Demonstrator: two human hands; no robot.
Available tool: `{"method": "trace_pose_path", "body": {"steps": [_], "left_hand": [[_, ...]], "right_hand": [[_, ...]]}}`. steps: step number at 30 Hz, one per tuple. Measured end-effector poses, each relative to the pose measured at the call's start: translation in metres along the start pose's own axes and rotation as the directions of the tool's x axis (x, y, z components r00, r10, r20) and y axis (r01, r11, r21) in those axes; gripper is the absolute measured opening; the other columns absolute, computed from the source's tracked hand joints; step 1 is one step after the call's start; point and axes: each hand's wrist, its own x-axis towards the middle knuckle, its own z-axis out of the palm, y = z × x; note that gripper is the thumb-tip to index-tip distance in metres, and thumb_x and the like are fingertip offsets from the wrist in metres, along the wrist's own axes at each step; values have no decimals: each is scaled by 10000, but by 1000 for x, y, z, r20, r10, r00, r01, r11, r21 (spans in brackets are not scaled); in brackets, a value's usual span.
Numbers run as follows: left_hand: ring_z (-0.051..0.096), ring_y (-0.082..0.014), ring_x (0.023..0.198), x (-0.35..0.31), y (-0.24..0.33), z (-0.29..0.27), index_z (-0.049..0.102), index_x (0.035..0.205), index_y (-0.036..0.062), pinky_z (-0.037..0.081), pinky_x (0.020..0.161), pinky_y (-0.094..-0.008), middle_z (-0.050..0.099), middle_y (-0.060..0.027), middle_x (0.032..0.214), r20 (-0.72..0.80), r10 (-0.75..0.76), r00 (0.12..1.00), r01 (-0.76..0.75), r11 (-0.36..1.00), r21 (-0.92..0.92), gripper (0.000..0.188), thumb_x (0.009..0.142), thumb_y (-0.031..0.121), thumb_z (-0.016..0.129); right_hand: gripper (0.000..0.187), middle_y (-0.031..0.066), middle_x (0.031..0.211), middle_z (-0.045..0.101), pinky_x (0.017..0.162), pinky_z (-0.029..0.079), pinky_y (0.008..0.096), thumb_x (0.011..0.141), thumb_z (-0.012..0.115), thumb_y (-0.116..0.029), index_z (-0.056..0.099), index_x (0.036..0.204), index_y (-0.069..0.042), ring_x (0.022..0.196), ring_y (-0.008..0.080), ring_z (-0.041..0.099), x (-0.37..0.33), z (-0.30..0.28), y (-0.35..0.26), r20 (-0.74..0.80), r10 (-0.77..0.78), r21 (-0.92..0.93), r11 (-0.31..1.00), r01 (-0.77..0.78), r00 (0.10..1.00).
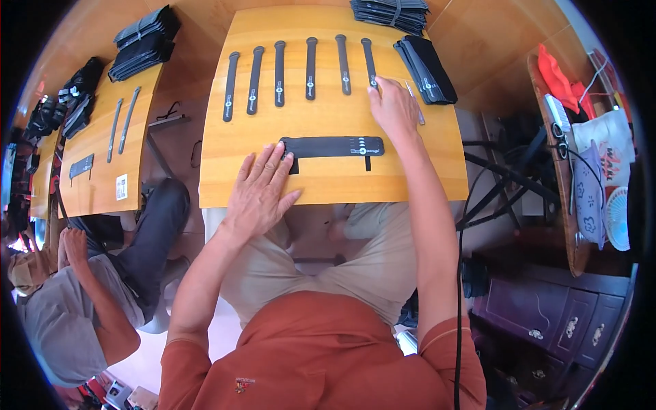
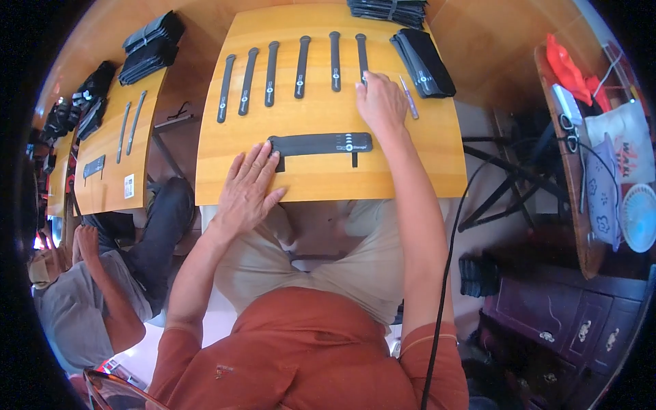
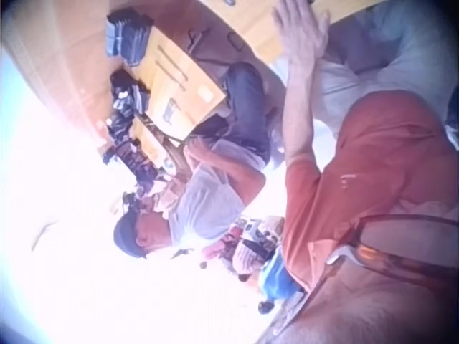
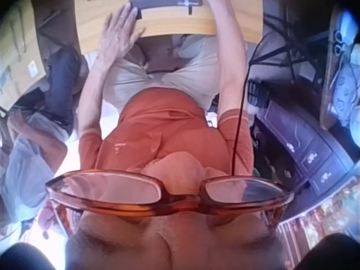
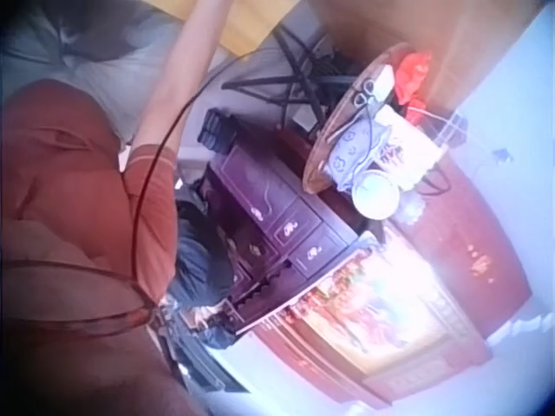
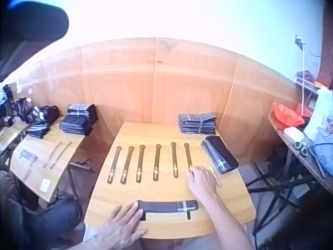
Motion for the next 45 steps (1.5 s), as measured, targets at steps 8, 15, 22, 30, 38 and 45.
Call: {"method": "trace_pose_path", "body": {"steps": [8,15,22,30,38,45], "left_hand": [[306,-288,1550,0,0,-1,493,1508,30,199,1264,-478,392,-135,1643,27,-24,999,25,1000,-19,678,1025,504,535],[321,-302,1541,0,0,-3,492,1501,20,210,1263,-470,405,-145,1632,24,-37,999,39,997,-67,682,1016,494,567],[353,-318,1522,2,-2,-4,496,1488,12,233,1256,-478,431,-165,1610,-15,-23,1000,21,993,-112,699,999,501,600],[455,-345,1448,1,4,-6,476,1490,-8,368,1183,-475,505,-198,1539,-123,-71,990,44,977,-210,676,983,391,677],[713,-164,1017,24,41,-50,531,1452,9,595,814,-277,686,-168,1289,305,-344,888,177,-358,-917,511,1004,175,711],[697,-112,749,8,24,-30,741,1085,-17,569,635,-227,748,-82,867,272,-511,815,145,-275,-950,152,963,74,745]], "right_hand": [[228,220,1097,733,880,564,491,931,701,-247,789,994,-47,1004,395,720,20,11,1,172,132,-129,986,-110,976],[236,267,1166,717,937,561,479,872,714,-185,761,1022,-9,1086,396,710,28,-8,-4,276,361,-155,931,-330,891],[246,245,1094,738,939,551,484,855,670,-162,752,1039,-21,1094,423,694,18,-12,28,338,451,-65,887,-458,826],[205,216,828,694,717,525,461,909,666,-188,659,924,16,803,375,703,-52,-55,6,163,199,398,883,-249,966],[164,144,768,688,658,517,348,931,704,-98,706,1055,9,672,219,653,-146,-123,-89,406,-268,733,667,-136,874],[161,4,782,683,618,479,234,949,752,-104,744,1049,22,682,58,598,-154,-107,-60,585,-2,714,476,-514,811]]}}
